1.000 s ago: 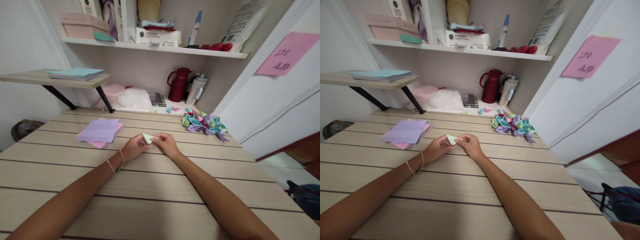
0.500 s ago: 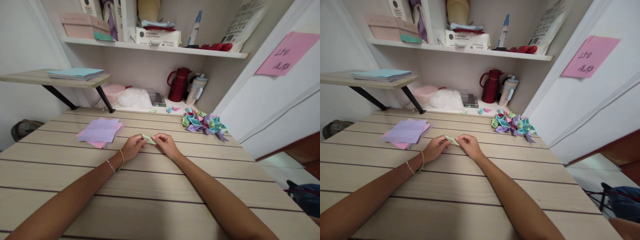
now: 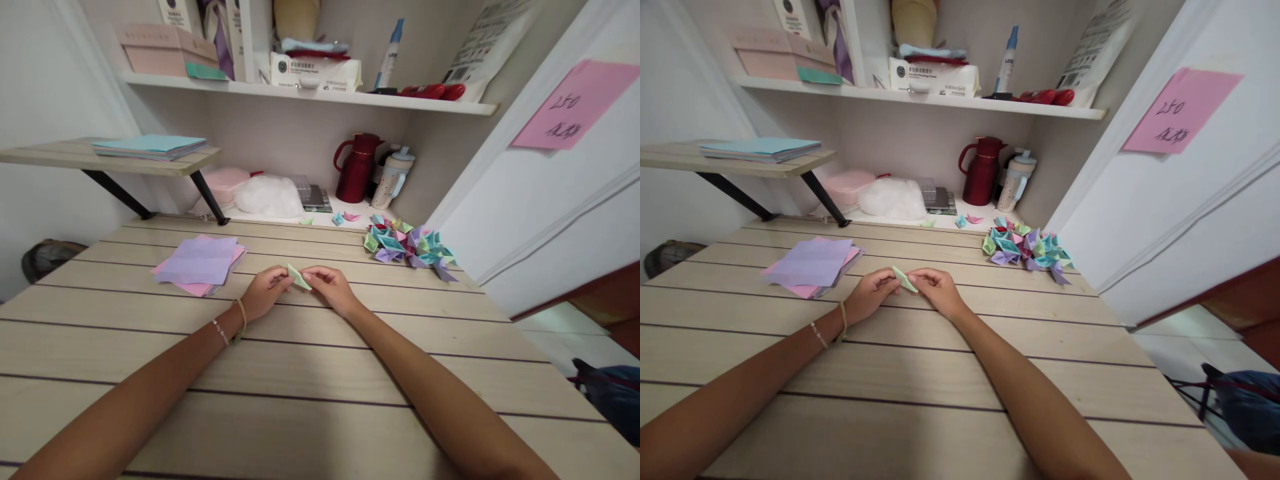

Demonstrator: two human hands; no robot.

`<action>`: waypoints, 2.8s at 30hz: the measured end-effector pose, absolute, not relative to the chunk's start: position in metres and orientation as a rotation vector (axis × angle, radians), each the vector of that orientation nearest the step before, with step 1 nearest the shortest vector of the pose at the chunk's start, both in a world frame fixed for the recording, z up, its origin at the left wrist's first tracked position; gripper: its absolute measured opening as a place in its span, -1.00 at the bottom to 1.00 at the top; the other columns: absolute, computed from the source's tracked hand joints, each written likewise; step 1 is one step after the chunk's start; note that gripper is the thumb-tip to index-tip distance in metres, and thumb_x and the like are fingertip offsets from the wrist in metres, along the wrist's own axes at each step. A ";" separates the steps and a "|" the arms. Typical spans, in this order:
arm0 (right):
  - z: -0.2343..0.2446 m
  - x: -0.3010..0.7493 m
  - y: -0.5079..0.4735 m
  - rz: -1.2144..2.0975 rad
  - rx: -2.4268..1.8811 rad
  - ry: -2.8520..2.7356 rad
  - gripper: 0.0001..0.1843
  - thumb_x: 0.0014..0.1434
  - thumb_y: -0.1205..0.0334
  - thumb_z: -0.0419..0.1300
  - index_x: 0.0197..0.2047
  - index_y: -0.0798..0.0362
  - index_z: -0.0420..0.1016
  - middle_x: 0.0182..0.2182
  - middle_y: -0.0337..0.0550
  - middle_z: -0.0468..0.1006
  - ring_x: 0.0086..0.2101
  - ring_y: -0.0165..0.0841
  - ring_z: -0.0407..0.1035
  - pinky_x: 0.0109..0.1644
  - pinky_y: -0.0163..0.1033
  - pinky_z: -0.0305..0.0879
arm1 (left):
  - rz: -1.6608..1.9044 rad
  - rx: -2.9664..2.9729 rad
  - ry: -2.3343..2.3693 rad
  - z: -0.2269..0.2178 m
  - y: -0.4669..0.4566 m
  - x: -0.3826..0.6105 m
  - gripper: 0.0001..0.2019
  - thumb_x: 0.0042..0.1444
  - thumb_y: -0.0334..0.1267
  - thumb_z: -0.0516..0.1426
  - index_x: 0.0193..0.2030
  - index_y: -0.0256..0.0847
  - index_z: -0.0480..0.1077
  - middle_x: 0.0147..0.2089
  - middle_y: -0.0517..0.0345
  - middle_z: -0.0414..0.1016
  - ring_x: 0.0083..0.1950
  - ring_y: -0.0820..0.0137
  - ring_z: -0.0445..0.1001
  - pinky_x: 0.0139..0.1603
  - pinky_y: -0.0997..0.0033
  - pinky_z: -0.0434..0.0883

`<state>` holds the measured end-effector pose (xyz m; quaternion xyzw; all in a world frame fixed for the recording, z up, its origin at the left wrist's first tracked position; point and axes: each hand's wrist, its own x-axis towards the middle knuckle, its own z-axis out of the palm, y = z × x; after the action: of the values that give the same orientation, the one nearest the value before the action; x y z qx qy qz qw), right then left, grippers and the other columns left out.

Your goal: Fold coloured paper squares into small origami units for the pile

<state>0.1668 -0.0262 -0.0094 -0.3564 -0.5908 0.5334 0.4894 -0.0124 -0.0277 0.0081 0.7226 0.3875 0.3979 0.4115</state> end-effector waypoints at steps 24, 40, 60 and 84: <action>-0.005 0.165 -0.042 0.607 -0.915 -1.844 -0.74 -0.03 0.42 0.08 -0.29 0.02 0.52 -0.47 -0.17 0.44 -0.46 -0.40 0.30 -0.42 -0.33 0.21 | 0.836 1.807 0.922 0.011 -0.030 -0.015 -0.67 0.09 -0.07 0.02 -0.47 -0.28 0.43 -0.52 0.17 0.42 -0.43 0.45 0.36 -0.34 0.47 0.32; -0.005 0.163 -0.040 0.653 -0.986 -1.804 -0.76 0.06 0.15 0.15 -0.19 0.00 0.51 -0.38 -0.13 0.52 -0.42 -0.38 0.35 -0.39 -0.31 0.26 | 1.045 1.944 1.019 0.001 -0.026 -0.013 -0.79 -0.07 -0.14 0.19 -0.37 -0.24 0.48 -0.43 0.14 0.39 -0.42 0.46 0.35 -0.44 0.52 0.30; -0.005 0.164 -0.040 0.285 -1.072 -1.884 -0.87 0.03 0.27 0.17 -0.30 0.00 0.49 -0.40 -0.18 0.50 -0.36 -0.37 0.36 -0.30 -0.30 0.29 | 1.252 2.306 1.065 -0.001 -0.026 -0.015 -0.85 0.07 -0.27 0.10 -0.29 -0.16 0.51 -0.35 0.13 0.34 -0.28 0.42 0.36 -0.25 0.42 0.34; -0.005 0.164 -0.035 0.852 -1.022 -1.806 -0.92 -0.10 0.29 0.23 -0.45 0.08 0.51 -0.48 -0.22 0.42 -0.50 -0.48 0.29 -0.42 -0.37 0.22 | 1.299 1.995 0.955 0.004 -0.024 -0.017 -0.88 0.06 -0.27 0.09 -0.41 -0.24 0.41 -0.33 0.12 0.35 -0.27 0.43 0.35 -0.28 0.47 0.32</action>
<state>0.1636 -0.0348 -0.0054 -0.4102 -0.7253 0.3420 0.4343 -0.0170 -0.0238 0.0038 0.7456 0.3570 0.4856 0.2843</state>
